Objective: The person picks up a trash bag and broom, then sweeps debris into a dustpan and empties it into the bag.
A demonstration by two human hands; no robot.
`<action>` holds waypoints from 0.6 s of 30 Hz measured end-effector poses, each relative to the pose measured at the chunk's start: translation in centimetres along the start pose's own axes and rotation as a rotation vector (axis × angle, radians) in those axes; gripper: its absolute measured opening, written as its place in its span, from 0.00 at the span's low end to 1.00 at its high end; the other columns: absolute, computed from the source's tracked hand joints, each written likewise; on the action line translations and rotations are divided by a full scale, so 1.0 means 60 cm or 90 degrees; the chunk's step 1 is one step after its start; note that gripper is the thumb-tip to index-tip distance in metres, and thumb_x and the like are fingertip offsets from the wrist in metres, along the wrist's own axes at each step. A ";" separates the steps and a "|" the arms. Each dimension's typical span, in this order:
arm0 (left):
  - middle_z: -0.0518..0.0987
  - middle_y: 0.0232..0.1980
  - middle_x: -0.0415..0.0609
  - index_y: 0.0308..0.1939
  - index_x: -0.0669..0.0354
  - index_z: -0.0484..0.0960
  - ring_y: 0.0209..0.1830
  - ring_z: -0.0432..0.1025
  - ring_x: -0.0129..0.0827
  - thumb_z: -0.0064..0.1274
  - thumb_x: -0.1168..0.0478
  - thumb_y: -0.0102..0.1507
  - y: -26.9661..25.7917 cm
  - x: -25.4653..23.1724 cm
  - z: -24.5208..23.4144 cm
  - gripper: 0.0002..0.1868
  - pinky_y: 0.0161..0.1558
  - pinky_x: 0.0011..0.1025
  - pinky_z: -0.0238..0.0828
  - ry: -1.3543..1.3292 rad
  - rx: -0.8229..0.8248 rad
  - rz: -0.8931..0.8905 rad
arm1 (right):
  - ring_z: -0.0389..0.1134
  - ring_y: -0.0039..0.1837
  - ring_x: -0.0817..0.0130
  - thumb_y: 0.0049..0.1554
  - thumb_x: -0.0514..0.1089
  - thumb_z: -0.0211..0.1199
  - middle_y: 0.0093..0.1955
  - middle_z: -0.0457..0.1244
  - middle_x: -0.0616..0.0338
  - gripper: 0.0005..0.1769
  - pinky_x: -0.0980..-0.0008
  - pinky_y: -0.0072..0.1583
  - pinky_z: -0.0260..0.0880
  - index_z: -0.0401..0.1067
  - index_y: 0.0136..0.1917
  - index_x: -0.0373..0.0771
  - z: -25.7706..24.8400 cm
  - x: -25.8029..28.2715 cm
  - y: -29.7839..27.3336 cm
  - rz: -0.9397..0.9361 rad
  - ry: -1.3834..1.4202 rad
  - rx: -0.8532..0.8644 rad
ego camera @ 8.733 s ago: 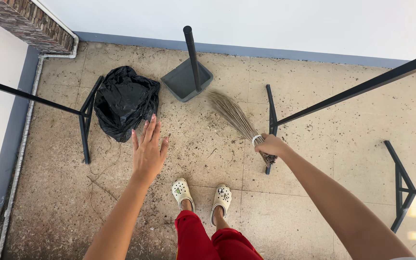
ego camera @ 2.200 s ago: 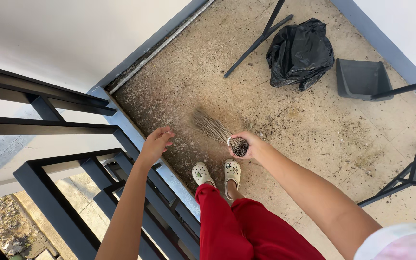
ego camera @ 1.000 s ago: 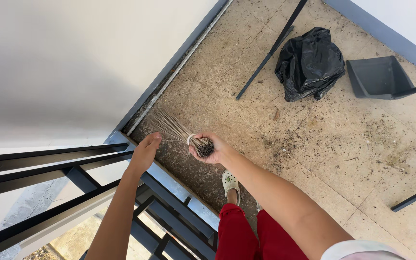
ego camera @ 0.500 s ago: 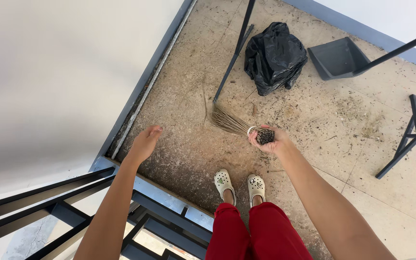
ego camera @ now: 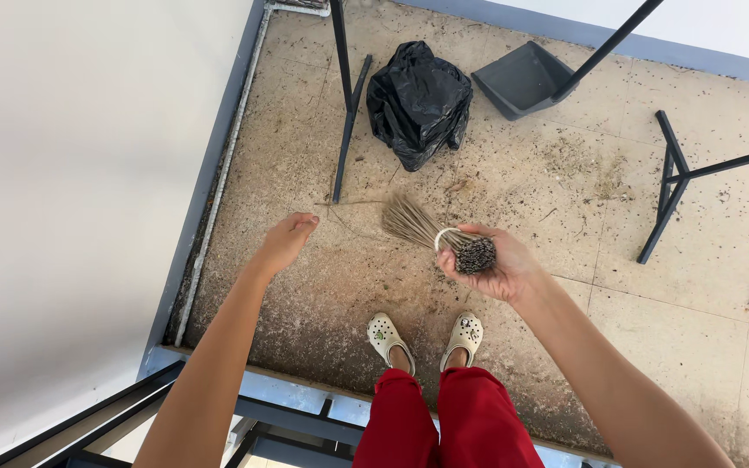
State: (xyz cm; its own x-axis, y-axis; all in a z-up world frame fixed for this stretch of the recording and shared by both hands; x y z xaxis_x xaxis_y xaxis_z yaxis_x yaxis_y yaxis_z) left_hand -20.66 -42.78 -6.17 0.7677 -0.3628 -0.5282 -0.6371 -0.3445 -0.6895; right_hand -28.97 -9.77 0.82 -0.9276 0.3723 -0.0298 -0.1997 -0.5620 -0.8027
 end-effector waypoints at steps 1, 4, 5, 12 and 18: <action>0.80 0.59 0.51 0.69 0.45 0.73 0.63 0.72 0.42 0.42 0.37 0.67 0.002 0.000 0.005 0.31 0.66 0.46 0.63 0.001 0.001 0.003 | 0.67 0.42 0.56 0.64 0.43 0.50 0.48 0.58 0.39 0.22 0.69 0.37 0.77 0.52 0.65 0.27 0.000 -0.016 0.013 0.010 -0.032 -0.001; 0.76 0.65 0.49 0.67 0.47 0.75 0.67 0.68 0.43 0.43 0.40 0.67 -0.007 -0.005 0.005 0.30 0.68 0.47 0.60 0.008 -0.002 0.056 | 0.67 0.41 0.56 0.62 0.43 0.53 0.48 0.59 0.36 0.28 0.68 0.36 0.76 0.52 0.69 0.25 -0.027 -0.058 0.110 0.048 -0.057 -0.033; 0.76 0.66 0.48 0.67 0.46 0.75 0.67 0.68 0.42 0.42 0.40 0.66 -0.012 0.000 0.005 0.29 0.68 0.46 0.59 0.008 0.007 0.039 | 0.67 0.42 0.56 0.62 0.43 0.52 0.48 0.59 0.36 0.28 0.67 0.35 0.75 0.52 0.69 0.24 -0.041 -0.066 0.151 0.056 -0.034 -0.046; 0.79 0.65 0.47 0.70 0.51 0.71 0.62 0.75 0.41 0.42 0.40 0.67 -0.032 0.035 -0.013 0.32 0.66 0.45 0.65 -0.035 0.032 -0.010 | 0.66 0.39 0.59 0.62 0.45 0.53 0.46 0.60 0.40 0.20 0.67 0.34 0.73 0.58 0.62 0.30 -0.187 -0.019 0.223 0.018 -0.016 -0.244; 0.76 0.67 0.46 0.71 0.50 0.70 0.61 0.74 0.36 0.41 0.40 0.68 -0.002 0.052 -0.005 0.32 0.66 0.44 0.62 -0.043 0.046 -0.002 | 0.66 0.41 0.57 0.64 0.45 0.53 0.44 0.57 0.44 0.14 0.65 0.38 0.75 0.56 0.55 0.34 -0.104 0.018 0.089 0.015 -0.163 -0.163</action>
State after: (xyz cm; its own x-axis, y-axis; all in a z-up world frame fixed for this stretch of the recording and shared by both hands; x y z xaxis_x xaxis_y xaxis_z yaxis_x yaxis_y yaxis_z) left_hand -18.23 -44.15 -7.56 0.7745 -0.3014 -0.5561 -0.6295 -0.2811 -0.7244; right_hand -29.05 -7.78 -7.20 -0.9866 0.1461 0.0732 -0.1211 -0.3525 -0.9279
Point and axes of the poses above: each hand's wrist, its own y-axis towards the middle knuckle, its own z-axis out of the palm, x = y × z, the point moved 10 cm from there along y, towards the middle knuckle
